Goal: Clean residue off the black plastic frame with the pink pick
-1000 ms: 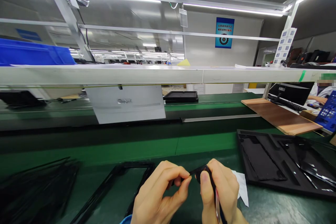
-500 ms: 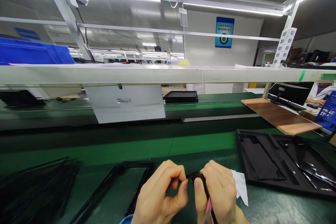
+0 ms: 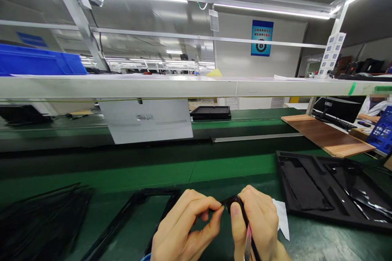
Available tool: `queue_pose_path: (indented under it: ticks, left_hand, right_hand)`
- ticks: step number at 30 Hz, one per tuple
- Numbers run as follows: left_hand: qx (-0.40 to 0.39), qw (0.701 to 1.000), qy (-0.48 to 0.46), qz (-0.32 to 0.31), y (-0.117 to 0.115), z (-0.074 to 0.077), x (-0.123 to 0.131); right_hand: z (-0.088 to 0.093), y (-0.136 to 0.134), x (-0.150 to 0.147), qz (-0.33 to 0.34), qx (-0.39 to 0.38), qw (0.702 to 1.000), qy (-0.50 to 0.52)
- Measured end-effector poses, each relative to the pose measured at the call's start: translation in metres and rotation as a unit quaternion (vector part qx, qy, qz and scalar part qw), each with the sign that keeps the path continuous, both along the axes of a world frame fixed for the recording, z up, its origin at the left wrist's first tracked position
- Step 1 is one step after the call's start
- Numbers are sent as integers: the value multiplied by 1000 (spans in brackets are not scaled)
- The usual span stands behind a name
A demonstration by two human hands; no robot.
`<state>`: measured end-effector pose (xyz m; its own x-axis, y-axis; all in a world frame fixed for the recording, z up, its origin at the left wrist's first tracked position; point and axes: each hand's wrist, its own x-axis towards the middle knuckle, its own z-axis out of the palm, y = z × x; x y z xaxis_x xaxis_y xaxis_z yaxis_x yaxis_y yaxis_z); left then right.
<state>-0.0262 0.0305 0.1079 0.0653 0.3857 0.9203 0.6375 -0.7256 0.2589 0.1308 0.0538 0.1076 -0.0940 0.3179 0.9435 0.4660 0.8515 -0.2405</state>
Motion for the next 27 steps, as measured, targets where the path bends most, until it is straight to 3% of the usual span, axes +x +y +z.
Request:
queue_pose_path:
  ticks: [6,19,27]
  left_hand:
    - [27,998,35,43,0,-5,1]
    - [0,1000,-8,16,4,-7,2]
    - [-35,999,-7,20,3,-6,-3]
  right_hand:
    - [-7,2,-3,12,30,999,-4]
    - [3,-4,-7,6,-7,1000,30]
    - [-7,-5,4,3,-126,990,60]
